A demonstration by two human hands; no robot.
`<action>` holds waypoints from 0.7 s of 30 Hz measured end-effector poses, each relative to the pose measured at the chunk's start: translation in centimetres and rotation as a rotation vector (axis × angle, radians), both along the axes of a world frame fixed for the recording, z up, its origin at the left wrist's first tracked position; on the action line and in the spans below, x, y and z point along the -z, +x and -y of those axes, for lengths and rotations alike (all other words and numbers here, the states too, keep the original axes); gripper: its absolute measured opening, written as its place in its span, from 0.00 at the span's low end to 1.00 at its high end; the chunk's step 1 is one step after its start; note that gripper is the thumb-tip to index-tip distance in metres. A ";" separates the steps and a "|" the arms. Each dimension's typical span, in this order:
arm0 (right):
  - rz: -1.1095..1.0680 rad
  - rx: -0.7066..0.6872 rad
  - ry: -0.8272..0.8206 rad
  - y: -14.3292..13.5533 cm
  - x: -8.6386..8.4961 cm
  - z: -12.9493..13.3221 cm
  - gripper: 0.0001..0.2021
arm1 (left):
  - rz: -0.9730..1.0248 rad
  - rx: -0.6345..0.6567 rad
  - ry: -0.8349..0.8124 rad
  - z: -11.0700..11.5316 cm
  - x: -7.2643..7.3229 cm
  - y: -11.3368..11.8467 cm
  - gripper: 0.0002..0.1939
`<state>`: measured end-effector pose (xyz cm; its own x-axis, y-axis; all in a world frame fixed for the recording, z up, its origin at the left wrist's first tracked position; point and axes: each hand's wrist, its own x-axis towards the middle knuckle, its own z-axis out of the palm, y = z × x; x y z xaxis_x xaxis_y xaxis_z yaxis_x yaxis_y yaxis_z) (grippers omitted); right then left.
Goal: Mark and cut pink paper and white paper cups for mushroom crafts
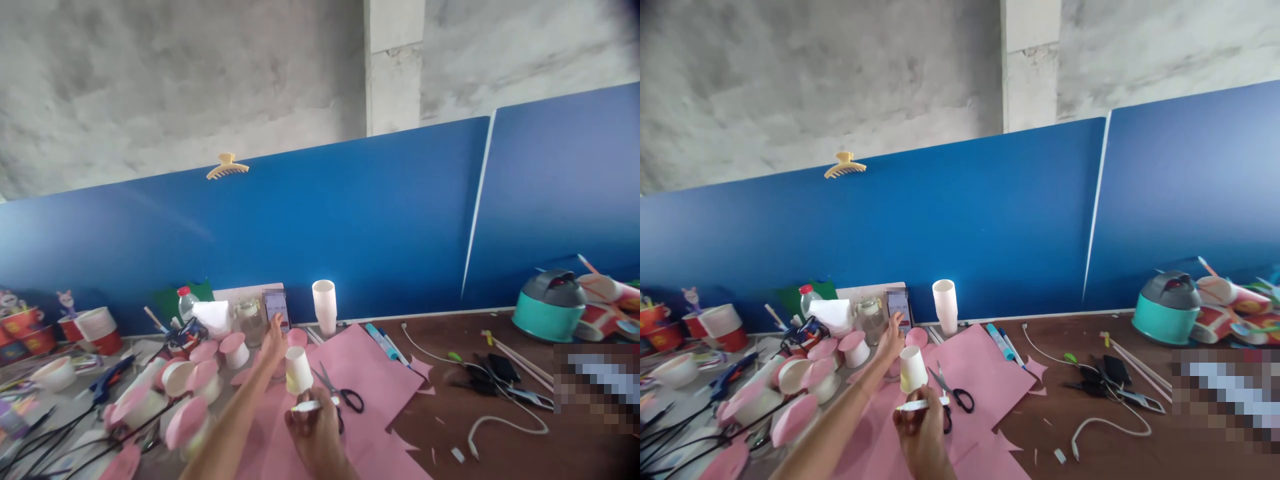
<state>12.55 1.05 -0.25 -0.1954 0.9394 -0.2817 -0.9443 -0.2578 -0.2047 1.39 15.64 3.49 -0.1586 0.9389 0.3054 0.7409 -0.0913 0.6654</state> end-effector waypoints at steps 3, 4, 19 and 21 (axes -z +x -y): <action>0.010 0.010 0.003 -0.1 0.2 -0.1 0.18 | -0.031 -0.009 -0.061 -0.9 0.0 -0.4 0.29; 0.012 0.004 0.013 -0.1 0.4 -0.2 0.18 | -0.036 -0.014 -0.080 -1.0 0.1 -0.5 0.28; 0.014 -0.011 0.055 0.0 0.8 -0.5 0.18 | 0.303 0.106 -0.005 1.4 -0.4 -1.1 0.22; 0.026 -0.014 0.044 0.0 0.7 -0.4 0.18 | 0.379 0.127 -0.010 3.1 -0.1 -1.1 0.24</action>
<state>12.56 1.49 -0.94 -0.2014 0.9483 -0.2454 -0.9350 -0.2608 -0.2404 0.32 12.51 3.61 -0.1410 0.9609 0.2385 0.4263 -0.1585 0.8906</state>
